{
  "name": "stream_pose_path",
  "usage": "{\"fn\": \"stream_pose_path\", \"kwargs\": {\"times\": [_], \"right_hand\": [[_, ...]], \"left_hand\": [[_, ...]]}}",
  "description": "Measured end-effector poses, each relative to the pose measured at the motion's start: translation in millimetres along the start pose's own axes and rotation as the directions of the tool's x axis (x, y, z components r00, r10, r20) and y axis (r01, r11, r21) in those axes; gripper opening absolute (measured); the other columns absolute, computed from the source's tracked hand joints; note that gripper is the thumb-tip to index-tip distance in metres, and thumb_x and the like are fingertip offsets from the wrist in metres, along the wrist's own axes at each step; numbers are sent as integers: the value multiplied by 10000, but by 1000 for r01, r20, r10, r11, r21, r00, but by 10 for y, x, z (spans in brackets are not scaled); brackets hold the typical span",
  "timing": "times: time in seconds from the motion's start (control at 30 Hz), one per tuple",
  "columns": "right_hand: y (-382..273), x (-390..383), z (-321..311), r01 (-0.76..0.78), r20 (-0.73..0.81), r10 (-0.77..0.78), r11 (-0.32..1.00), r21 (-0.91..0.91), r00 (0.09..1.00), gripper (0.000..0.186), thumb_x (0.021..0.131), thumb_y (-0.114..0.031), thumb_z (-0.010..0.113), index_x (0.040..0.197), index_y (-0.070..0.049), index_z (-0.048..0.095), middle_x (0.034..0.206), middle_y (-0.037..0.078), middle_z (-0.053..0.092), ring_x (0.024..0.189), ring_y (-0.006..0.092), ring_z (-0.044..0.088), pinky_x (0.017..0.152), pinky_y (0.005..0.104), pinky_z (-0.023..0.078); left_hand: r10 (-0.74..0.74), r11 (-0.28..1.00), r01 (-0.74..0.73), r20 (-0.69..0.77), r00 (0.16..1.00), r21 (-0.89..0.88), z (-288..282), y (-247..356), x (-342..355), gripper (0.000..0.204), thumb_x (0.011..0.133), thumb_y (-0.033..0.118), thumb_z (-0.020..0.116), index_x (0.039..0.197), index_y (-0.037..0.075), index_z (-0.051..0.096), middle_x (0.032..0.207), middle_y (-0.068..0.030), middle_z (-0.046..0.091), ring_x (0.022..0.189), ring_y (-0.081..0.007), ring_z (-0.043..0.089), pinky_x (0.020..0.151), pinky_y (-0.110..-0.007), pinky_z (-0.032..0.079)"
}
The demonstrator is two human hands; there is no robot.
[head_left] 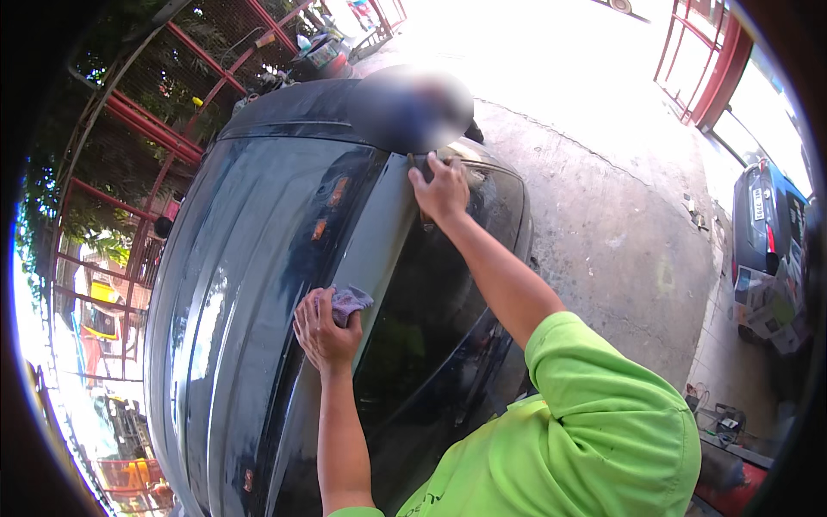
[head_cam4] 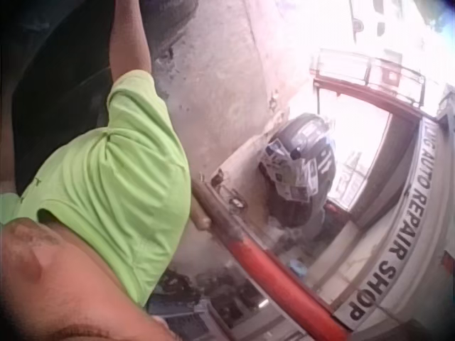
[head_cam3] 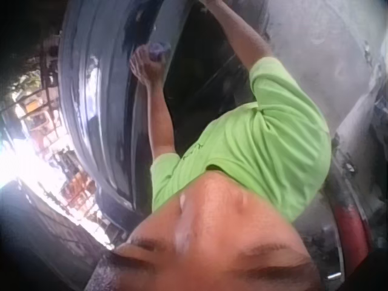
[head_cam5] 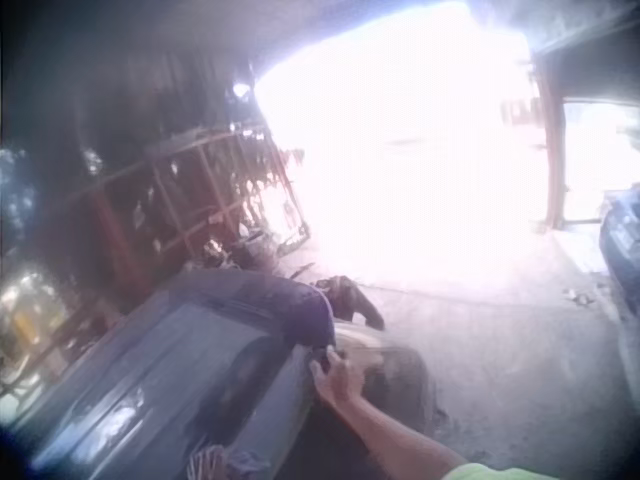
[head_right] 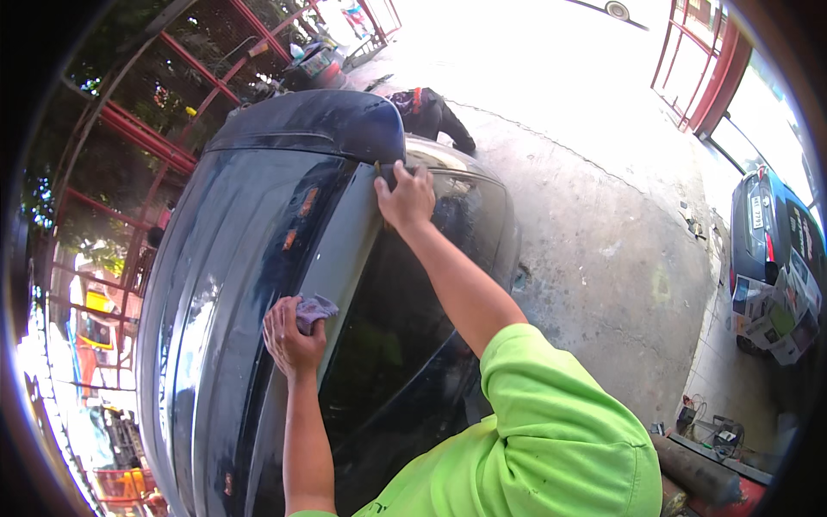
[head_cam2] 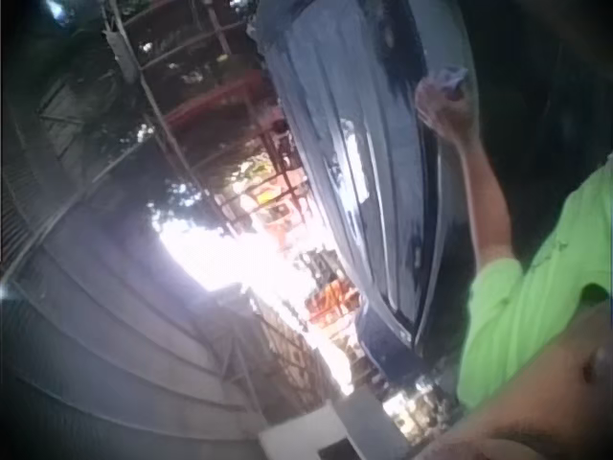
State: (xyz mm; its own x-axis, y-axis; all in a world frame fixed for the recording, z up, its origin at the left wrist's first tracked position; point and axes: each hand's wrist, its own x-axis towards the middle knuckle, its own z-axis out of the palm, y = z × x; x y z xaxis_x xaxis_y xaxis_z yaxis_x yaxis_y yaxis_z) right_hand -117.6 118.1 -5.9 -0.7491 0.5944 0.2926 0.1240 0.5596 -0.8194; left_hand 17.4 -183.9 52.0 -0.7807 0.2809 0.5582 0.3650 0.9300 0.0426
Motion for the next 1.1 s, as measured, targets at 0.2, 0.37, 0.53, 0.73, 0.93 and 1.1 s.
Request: {"fn": "stream_pose_path", "kwargs": {"times": [0.2, 0.37, 0.53, 0.73, 0.93, 1.1], "right_hand": [[-28, 25, -7, -43, 26, 43, 999, -26, 999, 593, 939, -508, 772, 1418, -160, 735, 1406, 234, 634, 1398, 411, 566, 1124, 509, 498], [-33, 47, -22, 121, 102, -107, 984, -134, 989, 606, 912, -500, 800, 1397, -140, 751, 1360, 246, 654, 1346, 414, 608, 1076, 513, 535], [-58, 69, -39, -20, 89, 25, 998, -61, 996, 601, 953, -520, 735, 1411, -131, 728, 1399, 236, 625, 1386, 399, 553, 1105, 512, 517], [-131, 98, -42, -97, 74, 104, 991, -94, 992, 619, 924, -554, 757, 1409, -169, 744, 1389, 214, 633, 1353, 397, 601, 1129, 501, 505], [-206, 122, -57, -128, 33, 130, 990, -62, 991, 598, 938, -542, 741, 1395, -156, 743, 1409, 217, 629, 1368, 393, 592, 1142, 502, 494], [-216, 62, -46, 9, 118, 9, 989, -150, 993, 540, 951, -494, 737, 1337, -116, 753, 1396, 242, 609, 1365, 414, 577, 1077, 539, 535]], "left_hand": [[-12, 1000, 11, 3, 1000, 18, -6, 11, 8, 499, 757, 270, 840, 1212, 111, 712, 1260, -112, 694, 1232, -356, 635, 1079, -497, 488], [-12, 1000, 13, -32, 999, 11, 12, 9, 16, 502, 751, 269, 849, 1211, 124, 710, 1274, -90, 690, 1241, -332, 640, 1054, -489, 498], [-13, 1000, 13, -24, 1000, 5, 7, 5, 15, 492, 757, 253, 846, 1212, 131, 705, 1259, -80, 688, 1244, -318, 638, 1042, -479, 498], [-37, 999, 37, -5, 999, 24, -12, 46, 35, 489, 759, 258, 849, 1213, 138, 712, 1272, -71, 686, 1252, -315, 636, 1049, -474, 500], [-58, 998, 58, -21, 998, 18, 0, 47, 42, 499, 748, 274, 860, 1209, 146, 718, 1270, -73, 692, 1250, -313, 639, 1057, -490, 499], [-25, 1000, 25, -3, 1000, 13, -10, 20, -27, 495, 757, 252, 839, 1214, 110, 709, 1264, -106, 693, 1238, -344, 626, 1085, -483, 480]]}}
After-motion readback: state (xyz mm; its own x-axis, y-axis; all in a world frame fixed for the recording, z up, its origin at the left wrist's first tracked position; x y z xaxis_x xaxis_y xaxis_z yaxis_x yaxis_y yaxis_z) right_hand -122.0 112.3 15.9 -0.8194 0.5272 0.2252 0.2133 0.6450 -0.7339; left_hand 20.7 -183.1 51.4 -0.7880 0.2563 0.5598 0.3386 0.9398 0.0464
